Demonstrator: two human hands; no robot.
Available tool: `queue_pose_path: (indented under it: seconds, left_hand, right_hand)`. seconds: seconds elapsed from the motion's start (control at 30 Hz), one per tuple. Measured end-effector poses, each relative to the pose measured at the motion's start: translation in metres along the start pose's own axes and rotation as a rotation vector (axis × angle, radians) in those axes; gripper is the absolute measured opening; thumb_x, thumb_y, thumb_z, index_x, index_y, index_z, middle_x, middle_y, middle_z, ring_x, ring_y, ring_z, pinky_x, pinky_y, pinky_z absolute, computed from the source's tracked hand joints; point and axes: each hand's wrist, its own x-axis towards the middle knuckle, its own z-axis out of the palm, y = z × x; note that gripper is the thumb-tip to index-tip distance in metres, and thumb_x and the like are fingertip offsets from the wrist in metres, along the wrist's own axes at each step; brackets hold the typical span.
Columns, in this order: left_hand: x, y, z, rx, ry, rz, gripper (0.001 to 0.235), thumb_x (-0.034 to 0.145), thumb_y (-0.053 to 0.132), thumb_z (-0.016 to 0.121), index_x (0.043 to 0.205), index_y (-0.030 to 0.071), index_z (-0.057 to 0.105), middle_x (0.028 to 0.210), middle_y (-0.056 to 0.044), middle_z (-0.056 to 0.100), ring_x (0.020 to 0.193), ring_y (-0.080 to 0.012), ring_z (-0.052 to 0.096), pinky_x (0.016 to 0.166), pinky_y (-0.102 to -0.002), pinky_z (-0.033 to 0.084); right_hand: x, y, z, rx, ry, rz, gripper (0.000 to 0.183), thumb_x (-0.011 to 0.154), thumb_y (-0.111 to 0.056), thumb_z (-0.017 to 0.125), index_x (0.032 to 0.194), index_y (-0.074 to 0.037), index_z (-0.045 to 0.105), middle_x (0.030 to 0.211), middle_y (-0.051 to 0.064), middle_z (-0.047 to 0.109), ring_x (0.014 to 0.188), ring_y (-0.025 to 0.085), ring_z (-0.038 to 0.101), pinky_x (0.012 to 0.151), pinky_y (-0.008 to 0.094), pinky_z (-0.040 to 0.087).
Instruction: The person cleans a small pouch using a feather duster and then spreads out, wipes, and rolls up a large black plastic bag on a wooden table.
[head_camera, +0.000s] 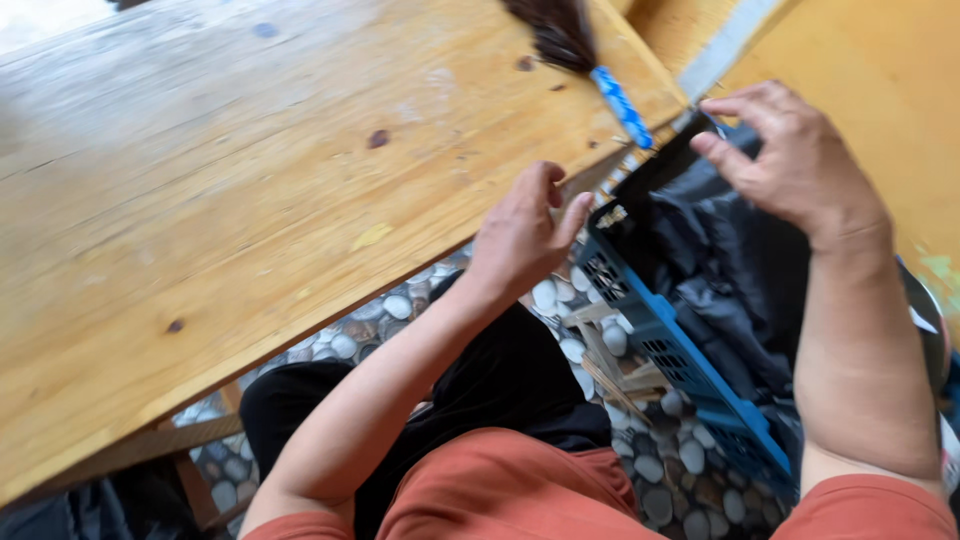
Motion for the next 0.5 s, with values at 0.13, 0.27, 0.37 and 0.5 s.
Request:
queue_pose_path:
  seconds: [0.13,0.27,0.37,0.5]
  left_hand:
    - [-0.028,-0.057,-0.073,0.158,0.278,0.095,0.031,0.099,0.043,0.06,0.113,0.016,0.055,0.093,-0.001,0.065,0.079,-0.0241,0.068,0.068,-0.044,0.052]
    - [-0.073,-0.111,-0.152,0.378,0.459,0.098,0.027,0.1,0.038,0.062,0.107,0.013,0.058,0.091,-0.005,0.063,0.078,-0.0281,0.068,0.066,-0.046,0.054]
    - [-0.113,-0.145,-0.199,0.518,0.593,0.085,0.028,0.1,0.037,0.065,0.107,0.01,0.06,0.09,-0.009,0.06,0.089,-0.0372,0.069,0.074,-0.049,0.056]
    - [-0.167,-0.193,-0.245,0.658,0.665,-0.017,0.025,0.098,0.032,0.069,0.102,0.009,0.063,0.096,-0.009,0.058,0.1,-0.0346,0.065,0.083,-0.046,0.054]
  right_hand:
    - [0.059,-0.063,0.044,0.108,-0.023,-0.179,0.044,0.104,-0.026,0.066,0.138,0.002,0.066,0.131,0.022,0.062,0.125,0.037,0.057,0.109,0.047,0.042]
    - [0.109,-0.124,0.114,0.161,0.023,-0.43,0.039,0.102,-0.03,0.071,0.131,-0.003,0.07,0.124,0.019,0.063,0.118,0.039,0.061,0.101,0.048,0.048]
    - [0.134,-0.181,0.162,0.237,0.049,-0.58,0.035,0.099,-0.031,0.074,0.125,-0.008,0.073,0.121,0.018,0.064,0.117,0.042,0.063,0.098,0.05,0.051]
    - [0.155,-0.265,0.21,0.288,0.039,-0.72,0.037,0.097,-0.034,0.074,0.127,-0.012,0.071,0.124,0.017,0.061,0.119,0.041,0.061,0.1,0.049,0.049]
